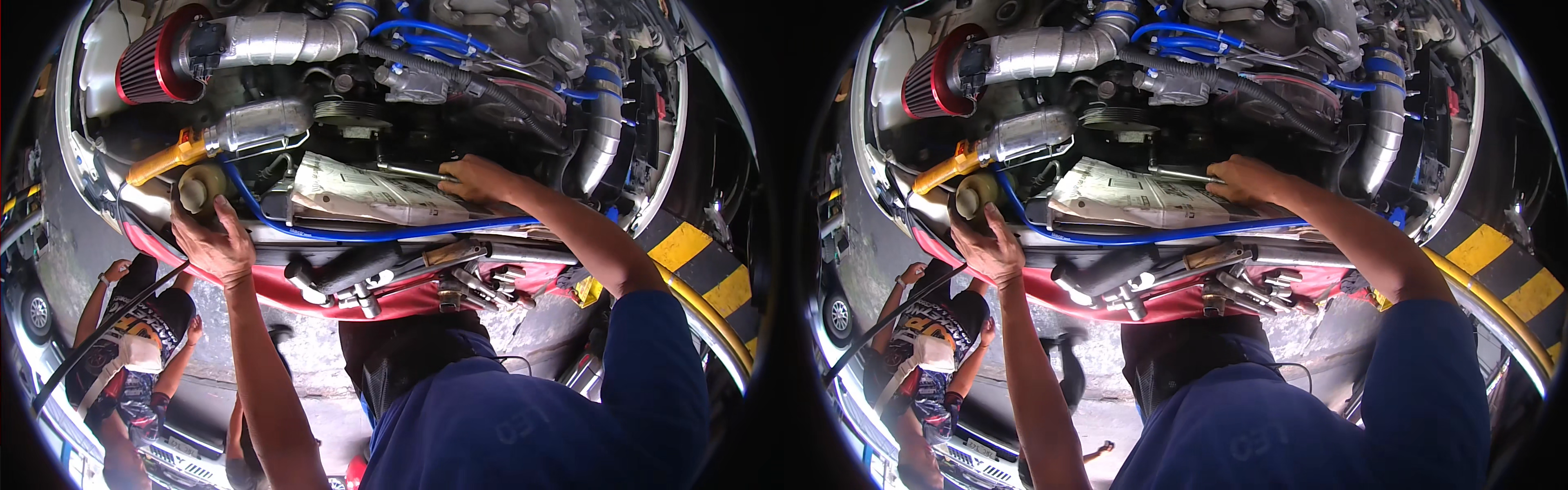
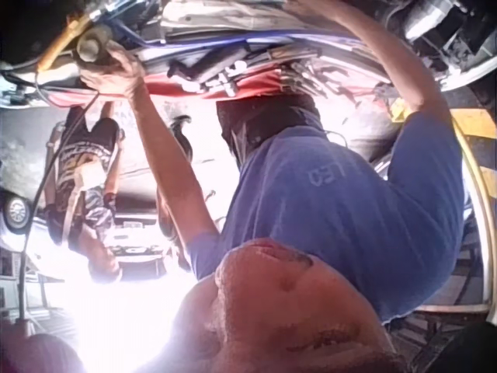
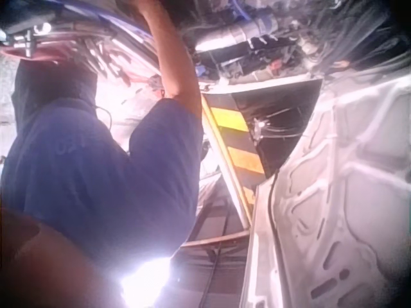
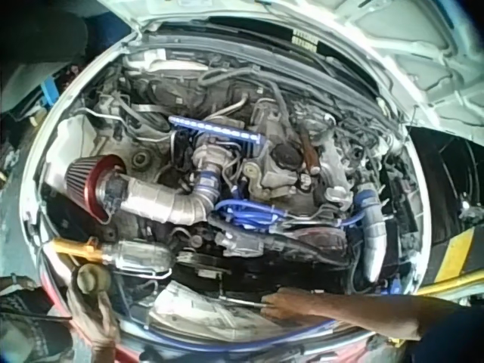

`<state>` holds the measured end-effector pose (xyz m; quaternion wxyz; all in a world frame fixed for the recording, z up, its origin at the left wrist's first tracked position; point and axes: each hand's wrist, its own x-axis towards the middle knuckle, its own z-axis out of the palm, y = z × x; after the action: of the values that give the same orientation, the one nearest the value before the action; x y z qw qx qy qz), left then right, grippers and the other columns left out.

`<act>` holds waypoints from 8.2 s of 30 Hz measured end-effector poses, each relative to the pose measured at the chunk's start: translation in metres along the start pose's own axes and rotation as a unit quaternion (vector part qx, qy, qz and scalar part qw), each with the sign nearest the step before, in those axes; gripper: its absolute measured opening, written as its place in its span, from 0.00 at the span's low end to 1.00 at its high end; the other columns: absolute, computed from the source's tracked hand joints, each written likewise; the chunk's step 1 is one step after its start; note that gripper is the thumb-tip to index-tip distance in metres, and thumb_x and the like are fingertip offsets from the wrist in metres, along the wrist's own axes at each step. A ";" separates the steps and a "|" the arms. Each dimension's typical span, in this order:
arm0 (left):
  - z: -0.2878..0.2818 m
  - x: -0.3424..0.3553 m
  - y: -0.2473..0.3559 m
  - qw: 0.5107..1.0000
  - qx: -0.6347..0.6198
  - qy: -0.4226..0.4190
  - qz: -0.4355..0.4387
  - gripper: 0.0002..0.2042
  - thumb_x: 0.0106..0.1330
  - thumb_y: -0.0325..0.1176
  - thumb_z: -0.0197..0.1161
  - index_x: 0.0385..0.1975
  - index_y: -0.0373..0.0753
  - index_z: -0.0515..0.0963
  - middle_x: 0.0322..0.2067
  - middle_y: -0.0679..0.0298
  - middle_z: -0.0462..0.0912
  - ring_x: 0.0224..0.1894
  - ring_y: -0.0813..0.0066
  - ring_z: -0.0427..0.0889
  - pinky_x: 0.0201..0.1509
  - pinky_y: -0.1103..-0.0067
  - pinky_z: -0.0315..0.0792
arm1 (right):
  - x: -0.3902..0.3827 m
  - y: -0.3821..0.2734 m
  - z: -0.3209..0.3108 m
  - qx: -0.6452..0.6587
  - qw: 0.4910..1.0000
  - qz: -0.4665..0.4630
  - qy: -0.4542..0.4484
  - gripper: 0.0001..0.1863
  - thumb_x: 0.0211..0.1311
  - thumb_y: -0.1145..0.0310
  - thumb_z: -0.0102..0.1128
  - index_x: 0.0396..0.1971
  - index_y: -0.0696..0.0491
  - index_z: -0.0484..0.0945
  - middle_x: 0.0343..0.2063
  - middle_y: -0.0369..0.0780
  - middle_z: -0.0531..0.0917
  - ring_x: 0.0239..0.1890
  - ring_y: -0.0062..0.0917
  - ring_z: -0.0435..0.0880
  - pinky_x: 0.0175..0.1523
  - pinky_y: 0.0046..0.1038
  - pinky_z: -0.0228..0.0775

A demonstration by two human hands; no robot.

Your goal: The recorder is working on a car engine, using various tools to adjust or install components while an assistant observes.

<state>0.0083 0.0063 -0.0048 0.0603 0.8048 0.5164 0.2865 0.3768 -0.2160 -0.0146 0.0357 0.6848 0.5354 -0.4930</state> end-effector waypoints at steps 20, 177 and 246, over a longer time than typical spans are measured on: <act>0.001 -0.001 -0.004 1.000 0.006 0.000 0.021 0.29 0.70 0.43 0.58 0.63 0.29 0.65 0.53 0.45 0.76 0.53 0.43 0.77 0.59 0.58 0.68 | 0.005 -0.020 -0.004 -0.114 0.993 0.013 0.034 0.16 0.67 0.60 0.58 0.41 0.59 0.81 0.30 0.53 0.86 0.35 0.48 0.87 0.42 0.44 0.81; 0.005 0.000 0.007 0.998 -0.059 0.000 -0.015 0.30 0.73 0.45 0.56 0.68 0.31 0.61 0.62 0.43 0.70 0.61 0.46 0.73 0.63 0.59 0.70 | 0.131 0.022 0.073 -0.077 0.990 0.118 -0.031 0.16 0.57 0.65 0.59 0.37 0.60 0.87 0.40 0.57 0.86 0.47 0.52 0.86 0.57 0.47 0.76; 0.012 -0.007 0.000 0.999 -0.043 -0.017 -0.018 0.35 0.71 0.52 0.58 0.67 0.30 0.58 0.61 0.41 0.68 0.61 0.45 0.72 0.66 0.58 0.66 | 0.165 0.084 0.114 -0.078 0.997 0.017 -0.001 0.21 0.61 0.55 0.60 0.38 0.60 0.85 0.34 0.57 0.86 0.39 0.53 0.86 0.50 0.47 0.79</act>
<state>0.0123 0.0031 -0.0172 0.1088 0.7969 0.5165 0.2940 0.3592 -0.2024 -0.2311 0.0977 0.6882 0.5605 -0.4503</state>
